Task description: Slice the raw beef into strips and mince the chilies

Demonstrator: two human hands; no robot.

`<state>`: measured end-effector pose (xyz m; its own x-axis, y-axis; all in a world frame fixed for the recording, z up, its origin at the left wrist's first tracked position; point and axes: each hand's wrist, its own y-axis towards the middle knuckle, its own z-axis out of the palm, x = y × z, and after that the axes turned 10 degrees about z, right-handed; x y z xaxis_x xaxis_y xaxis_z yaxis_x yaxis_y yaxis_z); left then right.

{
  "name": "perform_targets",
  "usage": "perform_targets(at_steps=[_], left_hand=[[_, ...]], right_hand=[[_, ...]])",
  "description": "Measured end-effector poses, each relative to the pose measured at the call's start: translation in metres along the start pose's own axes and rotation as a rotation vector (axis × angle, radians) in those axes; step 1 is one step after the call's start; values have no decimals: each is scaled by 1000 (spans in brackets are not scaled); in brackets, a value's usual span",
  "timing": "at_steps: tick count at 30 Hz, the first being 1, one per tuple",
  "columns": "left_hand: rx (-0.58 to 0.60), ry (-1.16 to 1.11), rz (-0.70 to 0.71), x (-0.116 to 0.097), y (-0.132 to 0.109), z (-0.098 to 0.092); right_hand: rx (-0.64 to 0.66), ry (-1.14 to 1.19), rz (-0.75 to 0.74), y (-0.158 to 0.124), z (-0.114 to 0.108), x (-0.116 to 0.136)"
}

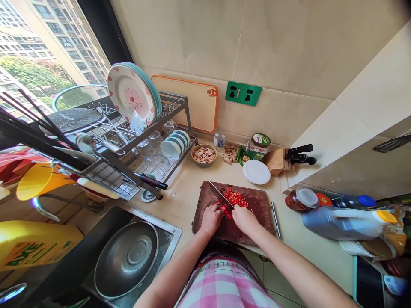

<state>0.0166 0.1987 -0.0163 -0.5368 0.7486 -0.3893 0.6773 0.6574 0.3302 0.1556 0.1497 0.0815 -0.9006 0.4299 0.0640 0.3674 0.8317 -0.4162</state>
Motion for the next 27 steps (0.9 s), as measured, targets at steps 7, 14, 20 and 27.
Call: perform_targets(at_steps=[7, 14, 20, 27], left_hand=[[42, 43, -36, -2, 1, -3], [12, -53, -67, -5, 11, -3], [24, -54, -98, -2, 15, -3], [4, -39, -122, -3, 16, 0]], right_hand=[[16, 10, -13, 7, -9, 0], [29, 26, 5, 6, -11, -3], [29, 33, 8, 7, -9, 0], [19, 42, 7, 11, -8, 0]])
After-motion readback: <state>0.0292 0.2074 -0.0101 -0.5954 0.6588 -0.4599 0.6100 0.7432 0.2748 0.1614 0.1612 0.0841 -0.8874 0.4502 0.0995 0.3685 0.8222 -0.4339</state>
